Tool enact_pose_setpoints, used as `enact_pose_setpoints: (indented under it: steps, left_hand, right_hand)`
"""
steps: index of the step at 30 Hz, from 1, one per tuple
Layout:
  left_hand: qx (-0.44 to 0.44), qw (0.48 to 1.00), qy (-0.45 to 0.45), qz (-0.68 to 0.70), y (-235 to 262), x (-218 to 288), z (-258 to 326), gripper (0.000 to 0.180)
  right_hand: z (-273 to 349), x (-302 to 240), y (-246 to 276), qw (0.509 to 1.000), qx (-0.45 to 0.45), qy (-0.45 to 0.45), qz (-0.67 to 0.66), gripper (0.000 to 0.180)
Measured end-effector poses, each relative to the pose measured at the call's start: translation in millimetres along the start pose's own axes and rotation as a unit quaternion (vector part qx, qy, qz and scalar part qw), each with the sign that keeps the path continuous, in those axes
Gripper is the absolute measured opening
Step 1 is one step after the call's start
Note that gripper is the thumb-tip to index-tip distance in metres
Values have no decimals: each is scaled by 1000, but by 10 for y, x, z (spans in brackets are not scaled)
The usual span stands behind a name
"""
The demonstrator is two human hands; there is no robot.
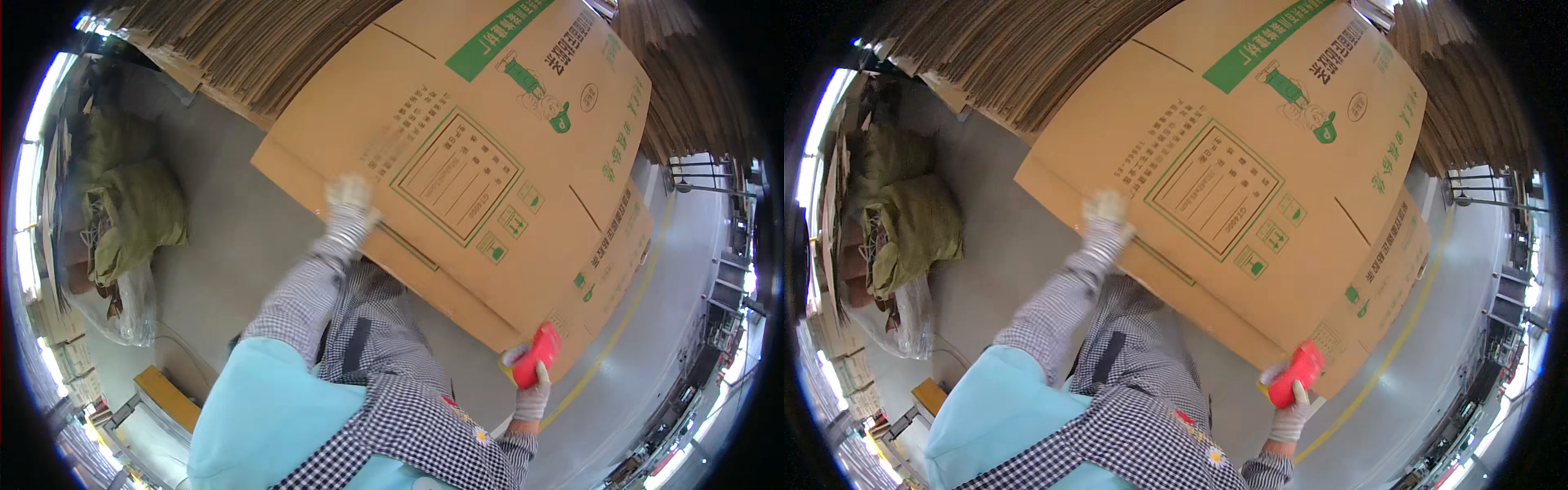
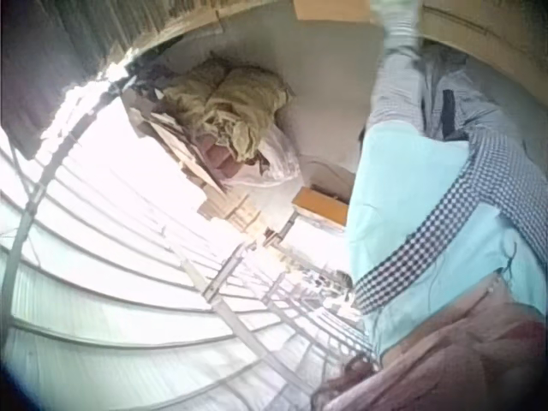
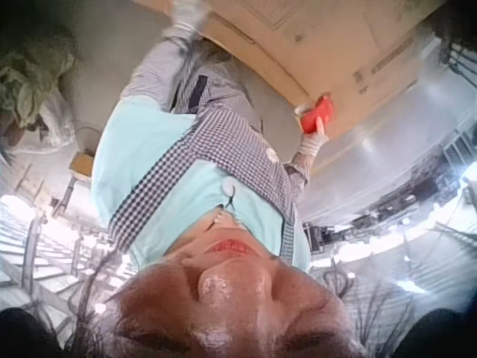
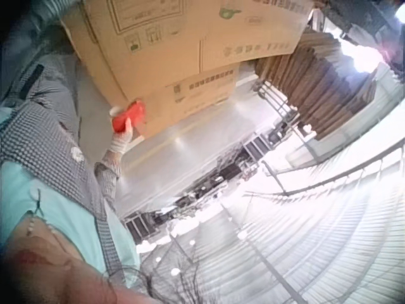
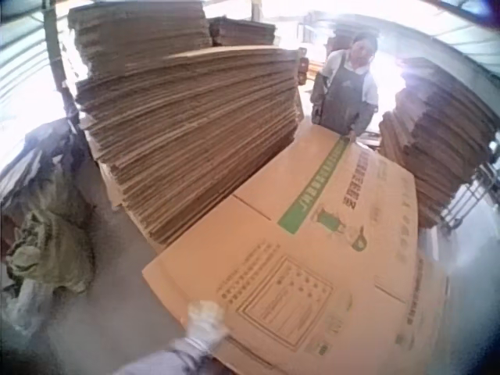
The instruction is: Taping and stacking large cardboard boxes in a manufacturing or warehouse environment.
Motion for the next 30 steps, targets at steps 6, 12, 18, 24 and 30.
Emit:
enact_pose_setpoints:
  steps: [6,12,18,24,30]
  left_hand:
    - [167,936,261,170,98,-1769,-897,71]
    - [-375,504,58,776,447,1083,-1097,106]
    - [-359,222,-73,904,1118,2001,-1672,99]
    - [-370,322,5,872,764,2006,-2170,68]
    - [-394,654,171,623,-366,1586,-3468,29]
  right_hand:
    - [-1517,-118,-1443,994,-16,-110,12,60]
    - [-2223,-1204,-2943,974,-189,-16,125,67]
    - [-2931,-1489,-2897,929,-188,2,320,62]
    - [-3448,-1629,-2985,873,-194,10,448,56]
    - [-4280,-1698,-2889,879,-160,-14,449,54]
Point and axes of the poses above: each hand's wrist, its own z-axis away from the middle knuckle, its own y-axis out of the back of the hand, x = y × z, the point moved 10 cm from there along -z, towards the middle knuckle, and after that the axes turned 5 degrees about -x, right-handed, at the moved point
